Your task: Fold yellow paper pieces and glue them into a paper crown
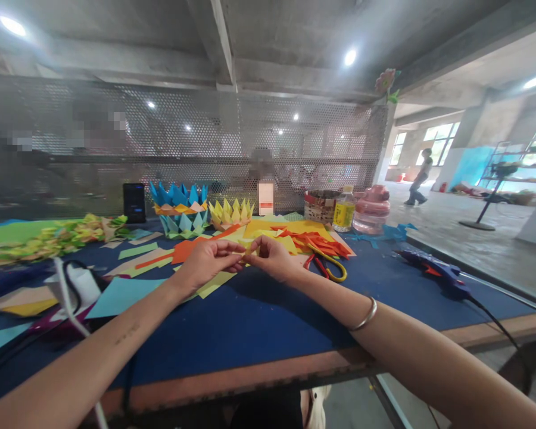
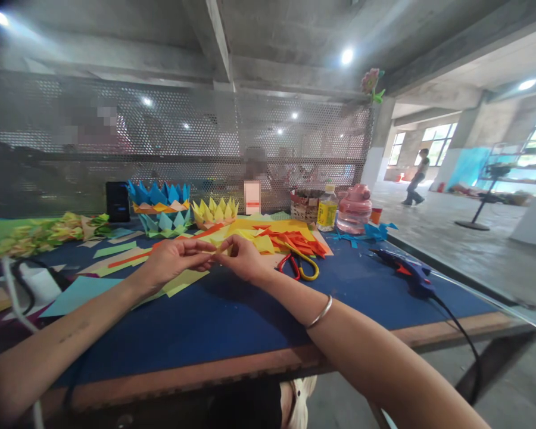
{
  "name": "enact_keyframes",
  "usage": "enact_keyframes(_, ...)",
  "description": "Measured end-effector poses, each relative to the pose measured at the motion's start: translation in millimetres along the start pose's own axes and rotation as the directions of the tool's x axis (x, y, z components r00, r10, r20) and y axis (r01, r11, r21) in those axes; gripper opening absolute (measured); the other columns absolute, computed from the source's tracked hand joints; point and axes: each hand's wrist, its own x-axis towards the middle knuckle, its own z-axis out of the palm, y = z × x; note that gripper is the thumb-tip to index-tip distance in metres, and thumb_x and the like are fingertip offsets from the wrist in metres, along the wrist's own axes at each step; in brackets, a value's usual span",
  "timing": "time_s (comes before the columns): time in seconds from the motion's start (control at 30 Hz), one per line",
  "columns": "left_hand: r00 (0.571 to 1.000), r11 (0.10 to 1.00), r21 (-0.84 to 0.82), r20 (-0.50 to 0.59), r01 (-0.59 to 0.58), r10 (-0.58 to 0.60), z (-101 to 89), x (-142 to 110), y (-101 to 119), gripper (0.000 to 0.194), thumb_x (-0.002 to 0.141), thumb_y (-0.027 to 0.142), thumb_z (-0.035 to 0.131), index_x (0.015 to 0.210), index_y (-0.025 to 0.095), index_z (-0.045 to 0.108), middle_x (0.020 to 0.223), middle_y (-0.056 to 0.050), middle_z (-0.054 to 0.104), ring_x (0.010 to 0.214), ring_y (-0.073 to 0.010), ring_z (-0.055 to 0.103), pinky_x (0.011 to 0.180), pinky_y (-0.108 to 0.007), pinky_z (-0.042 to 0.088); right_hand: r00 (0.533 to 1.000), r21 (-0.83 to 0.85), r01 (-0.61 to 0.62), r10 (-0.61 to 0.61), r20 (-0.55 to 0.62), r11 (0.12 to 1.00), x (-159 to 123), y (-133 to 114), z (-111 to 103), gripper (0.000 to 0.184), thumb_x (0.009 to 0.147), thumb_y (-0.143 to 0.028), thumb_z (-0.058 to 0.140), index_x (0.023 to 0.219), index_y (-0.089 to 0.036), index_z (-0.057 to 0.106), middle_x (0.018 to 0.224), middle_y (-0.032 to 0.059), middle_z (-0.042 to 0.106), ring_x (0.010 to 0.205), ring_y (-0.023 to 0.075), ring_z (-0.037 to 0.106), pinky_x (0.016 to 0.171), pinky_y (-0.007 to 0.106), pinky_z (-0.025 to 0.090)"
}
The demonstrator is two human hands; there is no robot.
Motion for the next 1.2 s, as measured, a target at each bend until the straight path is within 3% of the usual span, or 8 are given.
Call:
enact_keyframes(0.23,1.000,0.999,0.035,-0.001,-0.028,0.028,1.1,-1.5,2.9,0.033,0.064,0.033,0.073,0.089,0.014,0.064,0.069,-0.003,0.072,0.065,-0.0184,0.069,0.068,-0.032,0.056,0.999,0.071,-0.034,0.036,-0.022,0.997,0.3,-5.3,-0.6,0.032,0.064,-0.036,0.070,0.080,-0.018,0.048,0.052,-0.0107,0.036,0.047,0.0059,0.030,0.046,0.020,0.022)
enact_keyframes(0.5,0.993,0.985,0.124,0.001,-0.121,0.122,0.9,-5.1,10.7,0.039,0.067,0.030,0.069,0.099,0.016,0.051,0.055,0.001,0.066,0.054,-0.0202,0.066,0.058,-0.032,0.052,0.999,0.132,-0.041,0.041,0.005,0.990,-2.0,-14.0,1.1,0.029,0.065,-0.028,0.068,0.082,-0.019,0.047,0.052,-0.0109,0.038,0.047,0.0058,0.032,0.045,0.020,0.023)
enact_keyframes(0.73,0.988,0.978,0.140,-0.001,-0.152,0.154,-2.8,0.1,0.6,0.040,0.071,0.030,0.064,0.105,0.018,0.046,0.056,0.004,0.063,0.053,-0.0185,0.066,0.055,-0.029,0.051,1.000,0.120,-0.029,0.030,-0.007,0.992,-2.2,-13.6,-0.8,0.021,0.077,-0.036,0.058,0.083,-0.017,0.054,0.059,-0.0062,0.046,0.050,0.0064,0.039,0.048,0.020,0.029)
enact_keyframes(0.9,0.990,0.978,0.155,0.043,-0.139,0.134,-3.9,1.3,-4.3,0.036,0.074,0.030,0.062,0.104,0.020,0.045,0.060,0.004,0.062,0.055,-0.0172,0.066,0.056,-0.028,0.051,0.999,0.115,-0.005,0.011,-0.047,0.993,0.8,-8.7,-4.0,0.012,0.074,-0.024,0.058,0.083,-0.016,0.055,0.059,-0.0061,0.046,0.051,0.0063,0.039,0.050,0.020,0.031)
enact_keyframes(1.0,0.992,0.981,0.146,0.011,-0.129,0.129,-3.6,1.3,-2.9,0.038,0.073,0.032,0.063,0.104,0.019,0.045,0.059,0.004,0.061,0.055,-0.0174,0.065,0.056,-0.029,0.051,0.999,0.063,0.009,-0.006,-0.044,0.998,1.7,-6.2,-4.8,0.011,0.071,-0.020,0.060,0.081,-0.016,0.055,0.055,-0.0078,0.043,0.049,0.0058,0.036,0.047,0.019,0.028)
enact_keyframes(1.2,0.991,0.997,0.073,-0.122,-0.039,0.048,-3.0,-1.7,5.9,0.044,0.071,0.037,0.069,0.104,0.017,0.048,0.067,0.001,0.065,0.060,-0.0172,0.066,0.059,-0.028,0.051,0.999,-0.014,0.035,-0.035,0.015,0.999,-1.5,-12.0,-3.9,0.019,0.072,-0.019,0.061,0.091,-0.016,0.061,0.059,-0.0057,0.049,0.053,0.0070,0.042,0.052,0.020,0.033)
